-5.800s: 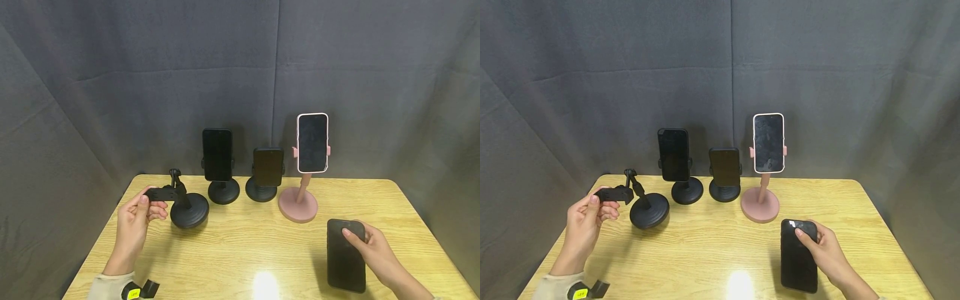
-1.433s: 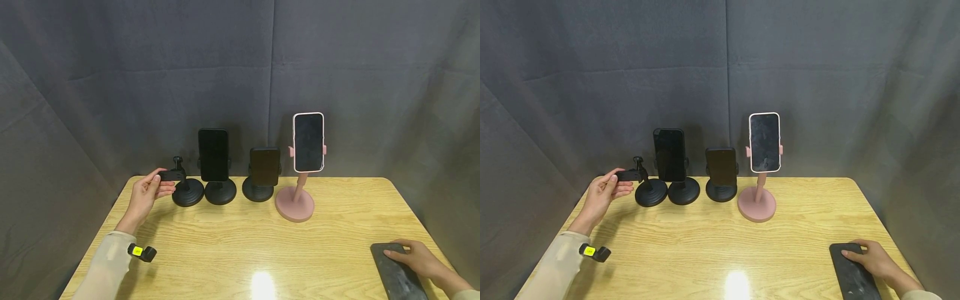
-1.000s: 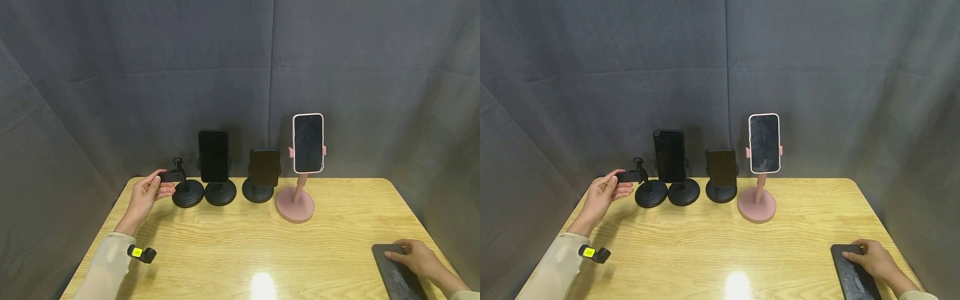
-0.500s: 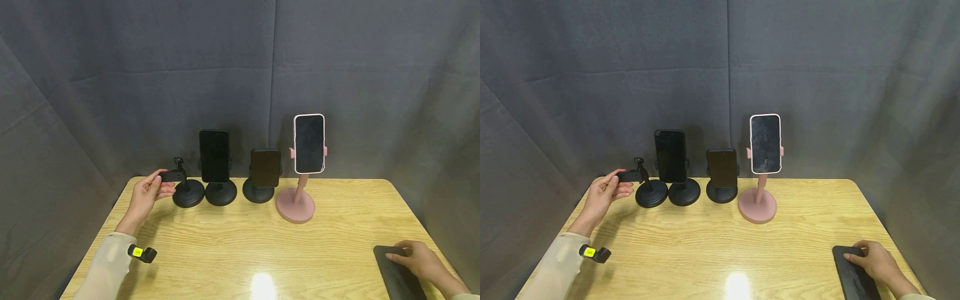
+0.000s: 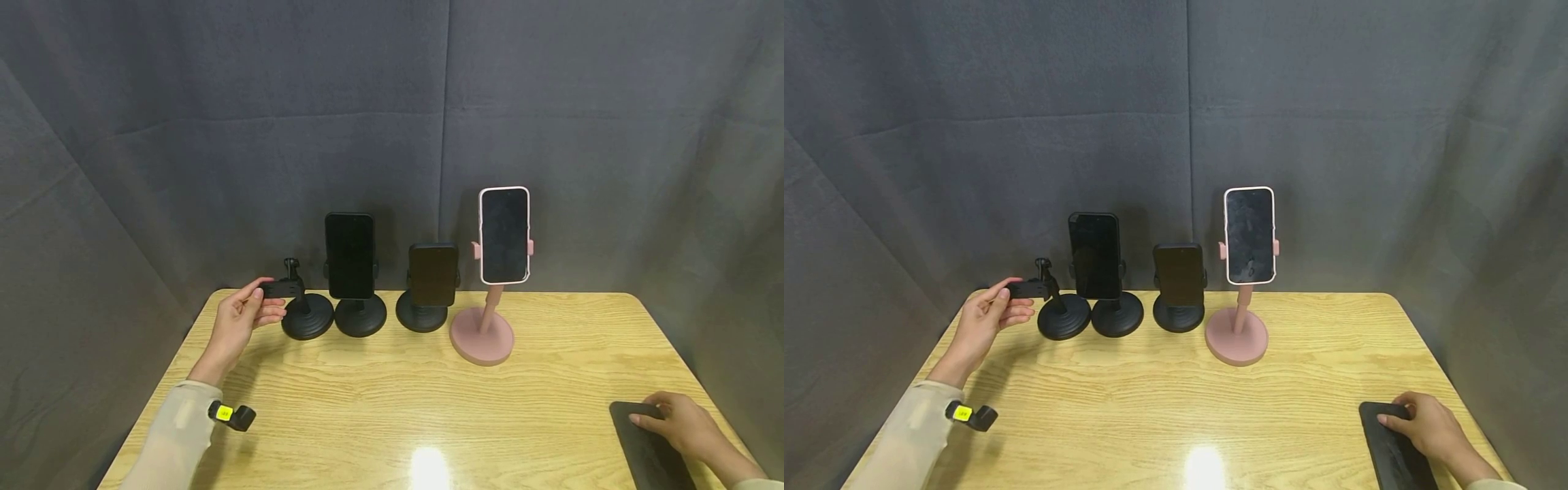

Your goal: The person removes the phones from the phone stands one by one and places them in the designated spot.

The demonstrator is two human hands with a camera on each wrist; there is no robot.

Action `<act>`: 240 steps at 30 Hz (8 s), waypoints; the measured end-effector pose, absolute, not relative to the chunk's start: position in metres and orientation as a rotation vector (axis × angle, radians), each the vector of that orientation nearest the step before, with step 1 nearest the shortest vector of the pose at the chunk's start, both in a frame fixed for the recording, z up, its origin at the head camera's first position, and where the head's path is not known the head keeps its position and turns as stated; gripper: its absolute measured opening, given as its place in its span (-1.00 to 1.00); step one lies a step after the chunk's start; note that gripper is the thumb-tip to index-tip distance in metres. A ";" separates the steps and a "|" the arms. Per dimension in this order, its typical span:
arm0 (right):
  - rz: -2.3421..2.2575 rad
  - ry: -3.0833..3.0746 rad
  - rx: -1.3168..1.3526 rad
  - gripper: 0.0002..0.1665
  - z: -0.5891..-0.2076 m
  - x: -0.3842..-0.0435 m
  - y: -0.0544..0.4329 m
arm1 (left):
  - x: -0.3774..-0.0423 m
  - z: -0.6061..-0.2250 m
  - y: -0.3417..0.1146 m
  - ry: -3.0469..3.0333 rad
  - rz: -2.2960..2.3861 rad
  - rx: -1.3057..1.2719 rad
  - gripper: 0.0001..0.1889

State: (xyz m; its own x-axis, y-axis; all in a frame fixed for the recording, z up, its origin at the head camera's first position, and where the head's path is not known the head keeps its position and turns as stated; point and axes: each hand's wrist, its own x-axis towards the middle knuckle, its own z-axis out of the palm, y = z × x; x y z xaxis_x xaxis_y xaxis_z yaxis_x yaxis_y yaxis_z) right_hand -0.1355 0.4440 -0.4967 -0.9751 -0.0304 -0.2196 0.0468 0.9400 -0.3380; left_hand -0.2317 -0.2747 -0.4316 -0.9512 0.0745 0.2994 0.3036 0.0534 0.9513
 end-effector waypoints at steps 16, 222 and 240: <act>-0.573 2.845 0.020 -0.29 -0.497 -0.134 0.446 | -0.230 -0.428 -0.273 -2.167 -2.000 -0.369 -0.49; -1.823 2.283 -0.488 -0.31 -0.403 -0.215 0.048 | -0.207 -0.404 -0.169 -2.391 -1.818 -0.278 -0.44; -1.904 2.282 -0.393 -0.16 -0.381 -0.233 0.025 | -0.226 -0.394 -0.162 -2.350 -1.852 -0.219 -0.44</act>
